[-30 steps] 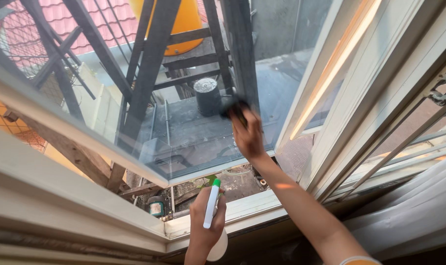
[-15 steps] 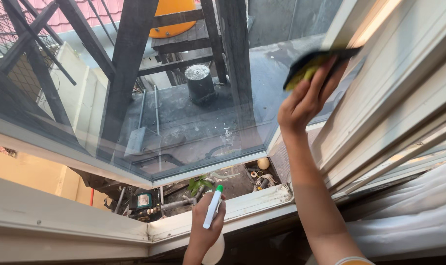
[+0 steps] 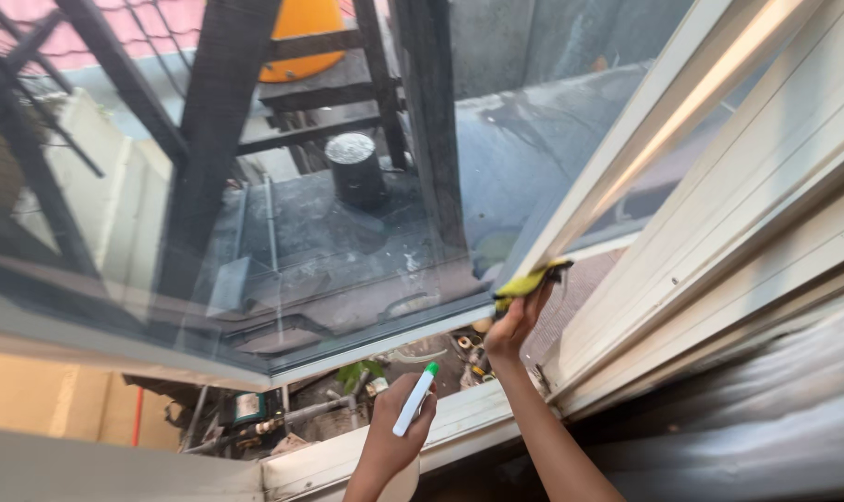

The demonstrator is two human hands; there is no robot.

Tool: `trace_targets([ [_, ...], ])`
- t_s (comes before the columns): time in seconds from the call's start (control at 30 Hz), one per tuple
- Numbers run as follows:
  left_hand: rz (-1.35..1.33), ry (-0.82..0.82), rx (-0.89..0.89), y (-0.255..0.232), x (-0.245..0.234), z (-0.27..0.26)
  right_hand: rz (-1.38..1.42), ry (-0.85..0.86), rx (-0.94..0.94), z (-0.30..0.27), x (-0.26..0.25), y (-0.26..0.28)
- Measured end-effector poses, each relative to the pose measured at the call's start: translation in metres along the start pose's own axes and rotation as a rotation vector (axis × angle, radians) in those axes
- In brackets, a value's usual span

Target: The person sprays a window with a cleaning solution and wipes the glass and frame with a cloth. The person repeatedly sprays and wipes different sections of the window and the surrounding frame.

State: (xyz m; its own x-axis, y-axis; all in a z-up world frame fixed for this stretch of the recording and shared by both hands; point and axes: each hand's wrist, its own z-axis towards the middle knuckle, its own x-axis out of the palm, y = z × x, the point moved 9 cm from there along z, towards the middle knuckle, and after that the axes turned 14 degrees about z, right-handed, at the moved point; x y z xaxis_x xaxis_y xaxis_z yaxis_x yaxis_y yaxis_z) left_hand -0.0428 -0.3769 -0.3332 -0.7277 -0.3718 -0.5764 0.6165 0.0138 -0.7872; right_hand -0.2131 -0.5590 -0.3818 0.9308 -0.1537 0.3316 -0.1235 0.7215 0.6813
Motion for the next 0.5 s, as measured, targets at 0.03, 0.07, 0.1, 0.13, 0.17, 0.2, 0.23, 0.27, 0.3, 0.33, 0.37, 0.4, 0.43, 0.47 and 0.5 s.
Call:
trace_targets([
  [0.03,-0.002,0.005,0.052,-0.003,0.003,0.006,-0.006,-0.036,-0.043,0.014,0.006,0.014],
  [0.07,0.009,0.032,0.048,-0.002,0.008,0.011,-0.013,-0.071,-0.086,0.032,0.012,0.025],
  [0.1,0.023,0.064,0.049,-0.003,0.012,0.017,-0.054,-0.137,-0.135,0.05,0.016,0.035],
  [0.13,0.038,0.095,0.049,-0.004,0.017,0.025,-0.096,-0.202,-0.185,0.068,0.018,0.041],
  [0.17,0.028,0.106,0.082,-0.007,0.02,0.03,-0.06,-0.227,-0.208,0.08,0.018,0.041],
  [0.2,0.017,0.116,0.115,-0.009,0.023,0.037,-0.023,-0.251,-0.23,0.09,0.015,0.035],
  [0.23,0.007,0.127,0.151,-0.009,0.024,0.045,0.014,-0.277,-0.255,0.093,0.011,0.026],
  [0.27,0.005,0.162,0.122,-0.005,0.028,0.05,-0.087,-0.257,-0.313,0.089,0.01,0.018],
  [0.3,0.008,0.194,0.099,-0.002,0.029,0.056,-0.183,-0.237,-0.372,0.083,0.012,0.007],
  [0.33,0.012,0.226,0.075,0.0,0.031,0.062,-0.28,-0.216,-0.428,0.075,0.013,-0.008],
  [0.37,0.006,0.229,0.082,0.001,0.032,0.067,-0.36,-0.163,-0.479,0.058,0.014,-0.025],
  [0.4,0.001,0.231,0.09,0.002,0.033,0.071,-0.44,-0.109,-0.527,0.035,0.013,-0.041],
  [0.43,-0.004,0.234,0.101,0.002,0.035,0.078,-0.484,-0.021,-0.53,0.018,0.015,-0.062],
  [0.47,0.029,0.239,0.117,0.004,0.036,0.084,-0.527,0.068,-0.531,0.0,0.015,-0.08],
  [0.5,0.063,0.243,0.13,0.006,0.036,0.086,-0.518,0.104,-0.456,-0.015,0.009,-0.097],
])
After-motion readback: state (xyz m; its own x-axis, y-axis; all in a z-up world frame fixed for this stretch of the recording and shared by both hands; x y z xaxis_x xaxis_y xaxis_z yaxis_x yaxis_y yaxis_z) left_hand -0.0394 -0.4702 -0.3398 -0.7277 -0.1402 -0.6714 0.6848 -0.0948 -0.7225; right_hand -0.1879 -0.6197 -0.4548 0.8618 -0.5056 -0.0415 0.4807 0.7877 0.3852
